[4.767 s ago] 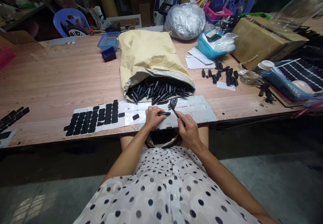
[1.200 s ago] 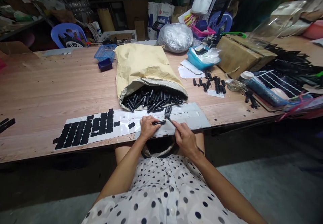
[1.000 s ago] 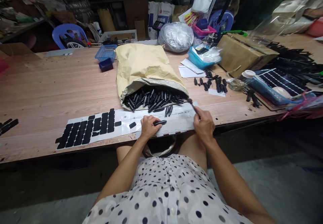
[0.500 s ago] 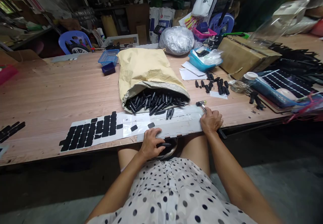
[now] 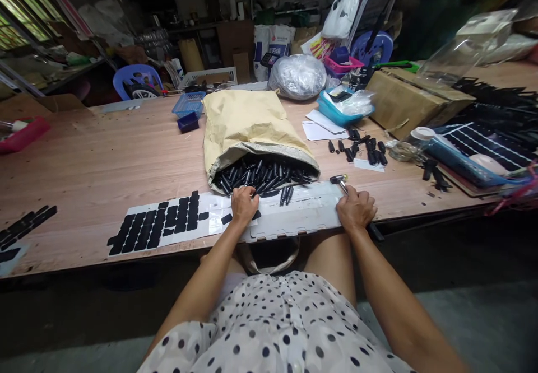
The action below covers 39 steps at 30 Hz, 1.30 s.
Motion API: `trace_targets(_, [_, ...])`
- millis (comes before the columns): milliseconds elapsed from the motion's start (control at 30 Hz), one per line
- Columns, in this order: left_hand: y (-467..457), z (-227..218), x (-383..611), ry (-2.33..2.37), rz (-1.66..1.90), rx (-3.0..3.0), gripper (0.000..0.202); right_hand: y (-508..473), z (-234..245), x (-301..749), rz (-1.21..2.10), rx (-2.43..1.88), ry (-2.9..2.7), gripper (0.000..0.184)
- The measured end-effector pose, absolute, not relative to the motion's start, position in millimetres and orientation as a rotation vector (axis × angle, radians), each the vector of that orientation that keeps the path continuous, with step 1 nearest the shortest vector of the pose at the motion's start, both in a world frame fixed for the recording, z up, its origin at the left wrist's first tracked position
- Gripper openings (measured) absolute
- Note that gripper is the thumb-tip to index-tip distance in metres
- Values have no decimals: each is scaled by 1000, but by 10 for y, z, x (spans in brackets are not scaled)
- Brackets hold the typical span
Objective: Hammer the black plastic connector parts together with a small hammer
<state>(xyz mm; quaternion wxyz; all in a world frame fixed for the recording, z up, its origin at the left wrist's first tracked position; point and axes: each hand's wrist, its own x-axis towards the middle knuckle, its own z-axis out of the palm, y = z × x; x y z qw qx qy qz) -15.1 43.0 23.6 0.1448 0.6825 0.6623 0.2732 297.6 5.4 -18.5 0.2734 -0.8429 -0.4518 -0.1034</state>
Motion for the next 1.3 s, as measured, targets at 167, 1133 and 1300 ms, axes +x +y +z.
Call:
trace_targets(167, [510, 209, -136, 1947, 707, 1996, 14, 66, -219, 2979, -308, -2268, -1215, 36])
trace_targets(1133, [144, 163, -17, 1581, 581, 1945, 10, -225, 207, 2674, 218, -1981, -1208, 47])
trace_targets(1300, [160, 171, 7, 1564, 582, 1949, 13, -562, 164, 2103, 426, -1611, -1456, 42])
